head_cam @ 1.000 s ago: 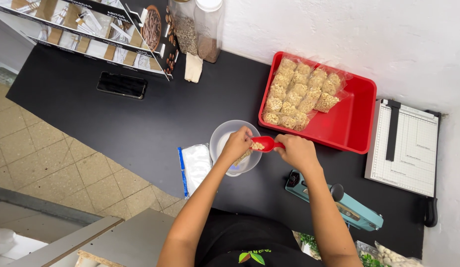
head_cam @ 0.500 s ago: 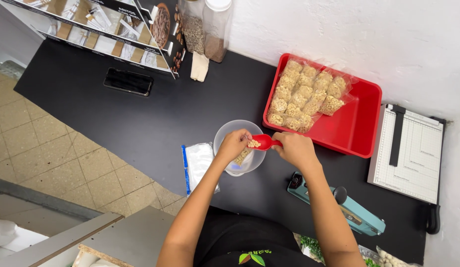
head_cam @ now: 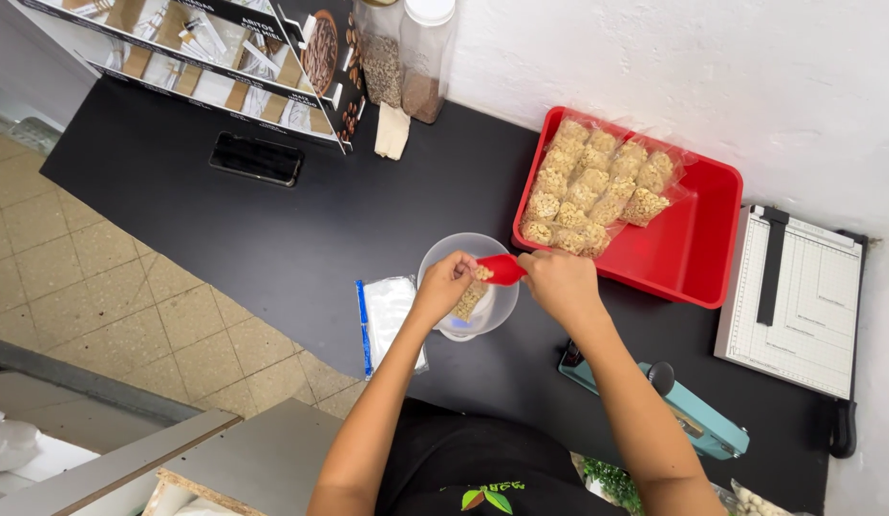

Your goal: The person scoops peanuts from a large bag into a small plastic bag using a red scoop, weighs the small bag on a scale, and then places the small bag into a red tray containing other packaged bags.

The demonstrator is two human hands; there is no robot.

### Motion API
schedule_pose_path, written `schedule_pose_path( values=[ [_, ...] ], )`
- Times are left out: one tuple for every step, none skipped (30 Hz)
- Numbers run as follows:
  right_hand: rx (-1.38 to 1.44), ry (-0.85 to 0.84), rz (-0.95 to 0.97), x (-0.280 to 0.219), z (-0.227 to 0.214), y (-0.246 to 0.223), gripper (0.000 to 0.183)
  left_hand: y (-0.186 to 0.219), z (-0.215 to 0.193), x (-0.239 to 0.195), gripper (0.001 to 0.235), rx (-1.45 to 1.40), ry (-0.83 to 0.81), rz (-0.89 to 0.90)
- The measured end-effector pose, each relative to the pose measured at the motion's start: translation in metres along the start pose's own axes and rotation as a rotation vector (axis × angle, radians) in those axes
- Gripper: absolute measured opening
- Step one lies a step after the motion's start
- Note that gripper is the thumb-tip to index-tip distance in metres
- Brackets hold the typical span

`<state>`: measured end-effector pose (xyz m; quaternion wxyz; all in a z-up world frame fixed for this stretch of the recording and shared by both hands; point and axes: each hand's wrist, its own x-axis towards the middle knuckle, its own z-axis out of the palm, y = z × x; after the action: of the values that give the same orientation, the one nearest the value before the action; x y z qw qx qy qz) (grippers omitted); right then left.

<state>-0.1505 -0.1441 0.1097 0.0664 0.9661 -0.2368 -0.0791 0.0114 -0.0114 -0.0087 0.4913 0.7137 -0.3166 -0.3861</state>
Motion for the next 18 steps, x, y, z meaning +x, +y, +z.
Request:
schedule_pose_path(
  values=[
    [-0.019,0.024,-0.026,-0.001,-0.003,-0.001,0.022,-0.003,0.0,0.001,0.017,-0.009,0.007,0.002],
    [-0.039,0.047,-0.052,-0.001,-0.007,-0.001,0.021,-0.005,0.0,0.002,0.016,-0.018,0.015,0.003],
    [-0.04,0.049,-0.053,-0.003,-0.008,-0.002,0.021,-0.002,-0.001,0.001,0.016,-0.019,0.017,0.004],
    [-0.028,0.078,-0.044,-0.004,-0.009,-0.003,0.018,0.001,-0.002,-0.001,0.017,-0.032,0.026,0.0],
    [-0.016,0.104,-0.036,-0.007,-0.009,-0.004,0.014,0.003,-0.003,-0.005,0.018,-0.047,0.035,-0.006],
    [-0.016,0.103,-0.04,-0.011,-0.013,-0.003,0.014,0.007,-0.005,-0.011,0.018,-0.048,0.038,-0.008],
    [0.006,0.112,-0.013,-0.014,-0.018,-0.002,0.016,0.012,-0.009,-0.015,0.016,-0.049,0.036,0.003],
    [0.028,0.12,0.014,-0.016,-0.022,-0.001,0.018,0.017,-0.012,-0.02,0.014,-0.05,0.034,0.014],
    [0.028,0.124,0.016,-0.018,-0.025,-0.002,0.018,0.016,-0.014,-0.019,0.014,-0.048,0.034,0.018],
    [0.045,0.13,0.022,-0.019,-0.028,-0.003,0.019,0.014,-0.016,-0.019,0.015,-0.052,0.031,0.013],
    [0.063,0.126,0.026,-0.025,-0.029,-0.004,0.019,0.01,-0.015,-0.024,0.016,-0.06,0.026,-0.002],
    [0.065,0.119,0.025,-0.028,-0.03,-0.008,0.019,0.012,-0.014,-0.029,0.016,-0.062,0.024,-0.009],
    [0.098,0.113,0.014,-0.029,-0.032,-0.011,0.019,0.016,-0.017,-0.031,0.015,-0.065,0.028,-0.01],
    [0.132,0.107,0.004,-0.029,-0.034,-0.014,0.019,0.02,-0.019,-0.033,0.015,-0.068,0.032,-0.011],
    [0.132,0.109,0.003,-0.029,-0.035,-0.014,0.019,0.02,-0.02,-0.034,0.015,-0.067,0.034,-0.01],
    [0.137,0.121,0.024,-0.028,-0.036,-0.014,0.019,0.02,-0.021,-0.035,0.014,-0.081,0.035,-0.014],
    [0.142,0.131,0.047,-0.029,-0.038,-0.014,0.019,0.019,-0.021,-0.036,0.014,-0.095,0.035,-0.019],
    [0.142,0.132,0.048,-0.031,-0.042,-0.018,0.019,0.02,-0.02,-0.04,0.014,-0.094,0.035,-0.018]
  ],
)
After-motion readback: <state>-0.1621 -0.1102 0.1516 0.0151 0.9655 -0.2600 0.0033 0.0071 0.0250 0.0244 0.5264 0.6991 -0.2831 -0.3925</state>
